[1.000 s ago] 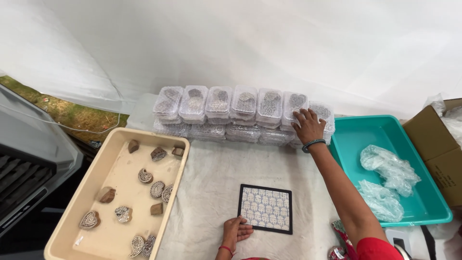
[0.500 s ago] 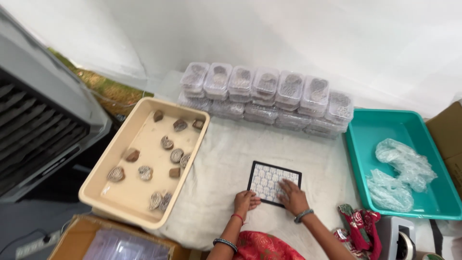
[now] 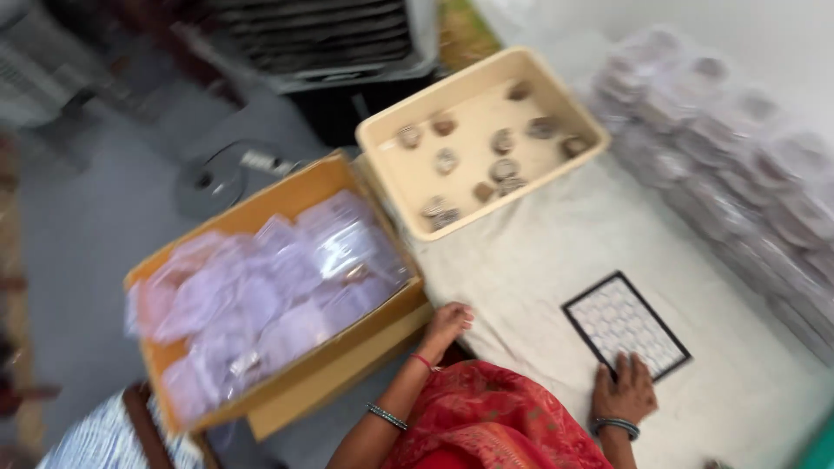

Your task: The person wipes a small decorative metal piece with a cloth, places it into a clear plastic container, and then wraps the container in bubble wrap. The person handles the items on a table covered with a white cloth, surrounded by stacks of similar packaged items.

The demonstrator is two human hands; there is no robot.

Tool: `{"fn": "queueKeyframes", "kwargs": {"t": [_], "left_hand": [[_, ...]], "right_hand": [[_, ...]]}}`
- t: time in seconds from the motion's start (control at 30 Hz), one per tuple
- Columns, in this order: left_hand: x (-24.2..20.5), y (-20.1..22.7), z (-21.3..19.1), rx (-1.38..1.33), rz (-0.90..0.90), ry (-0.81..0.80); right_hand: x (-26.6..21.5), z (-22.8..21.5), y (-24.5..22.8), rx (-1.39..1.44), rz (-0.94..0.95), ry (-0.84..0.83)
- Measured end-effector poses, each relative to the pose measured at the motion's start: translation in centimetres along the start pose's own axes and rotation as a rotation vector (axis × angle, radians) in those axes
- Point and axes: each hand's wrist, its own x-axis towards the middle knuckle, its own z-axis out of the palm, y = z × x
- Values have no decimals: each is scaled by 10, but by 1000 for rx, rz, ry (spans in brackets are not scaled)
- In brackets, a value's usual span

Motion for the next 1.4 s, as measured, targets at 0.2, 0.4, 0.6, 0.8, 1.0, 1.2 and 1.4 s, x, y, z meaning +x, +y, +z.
{"fn": "queueKeyframes", "kwargs": {"t": [0.2, 0.4, 0.6, 0.8, 1.0, 1.2, 1.4], "left_hand": [[-38, -4, -103, -210, 183, 376], [-5, 50, -148, -177, 197, 444], [45, 75, -250, 257, 473, 736], [64, 42, -274, -79, 397, 674], [55, 84, -266, 19, 328, 736], [70, 154, -199, 276, 551, 648], [136, 247, -105, 983, 530, 76]], "right_hand": [[1, 12, 2, -80, 18, 18], [-4, 37, 12, -206, 36, 74], [-18, 45, 22, -96, -165, 228], [-10, 35, 0, -192, 26, 128], [-16, 23, -21, -91, 131, 108], [-6, 38, -4, -275, 282, -31], [-10, 35, -9, -327, 278, -14]]}}
